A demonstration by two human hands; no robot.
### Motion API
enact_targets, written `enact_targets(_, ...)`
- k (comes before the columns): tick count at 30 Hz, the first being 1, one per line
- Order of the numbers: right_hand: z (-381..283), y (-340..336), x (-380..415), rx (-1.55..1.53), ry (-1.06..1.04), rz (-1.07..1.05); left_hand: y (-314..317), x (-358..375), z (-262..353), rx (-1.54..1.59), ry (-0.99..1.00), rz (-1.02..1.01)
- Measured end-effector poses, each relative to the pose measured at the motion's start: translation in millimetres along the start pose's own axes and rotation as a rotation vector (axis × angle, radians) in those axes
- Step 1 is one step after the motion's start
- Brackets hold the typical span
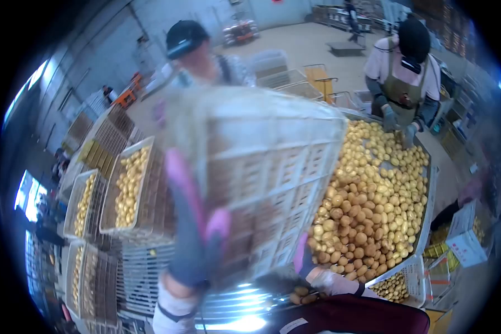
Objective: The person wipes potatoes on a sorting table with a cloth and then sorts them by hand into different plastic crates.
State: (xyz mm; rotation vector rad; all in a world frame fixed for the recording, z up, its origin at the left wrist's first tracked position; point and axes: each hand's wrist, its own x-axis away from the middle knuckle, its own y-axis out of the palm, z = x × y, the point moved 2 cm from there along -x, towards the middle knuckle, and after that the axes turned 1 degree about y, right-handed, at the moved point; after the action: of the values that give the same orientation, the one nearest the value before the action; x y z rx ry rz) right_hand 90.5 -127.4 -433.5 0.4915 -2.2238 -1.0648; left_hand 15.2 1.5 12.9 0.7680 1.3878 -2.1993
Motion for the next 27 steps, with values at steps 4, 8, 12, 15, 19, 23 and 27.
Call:
enact_targets(4, -30, 67, 33, -0.324, 0.024, -0.170, -5, 45, 5, 0.178, -0.071, -0.251)
enact_targets(8, -49, 113, 38, -0.414, 0.061, -0.294, -30, 135, -10, 0.135, -0.004, 0.065)
enact_targets(12, -37, 100, -2, 0.008, 0.086, -0.398, -36, 216, -26, 0.162, -0.502, 0.502)
enact_targets(15, -41, 109, -2, 0.356, 0.139, -0.431, -20, 276, -57, 0.198, -0.792, 0.530)
enact_targets(19, -32, 102, -4, -0.163, 0.513, -0.491, 36, 354, -94, 0.239, -0.989, 0.370)
enact_targets(23, -54, 133, 25, 1.098, -0.106, -0.787, 77, 367, -102, 0.390, -1.078, 0.080)
enact_targets(27, -71, 117, 59, 1.530, -0.309, -0.470, 113, 364, -104, 0.549, -0.916, -0.084)
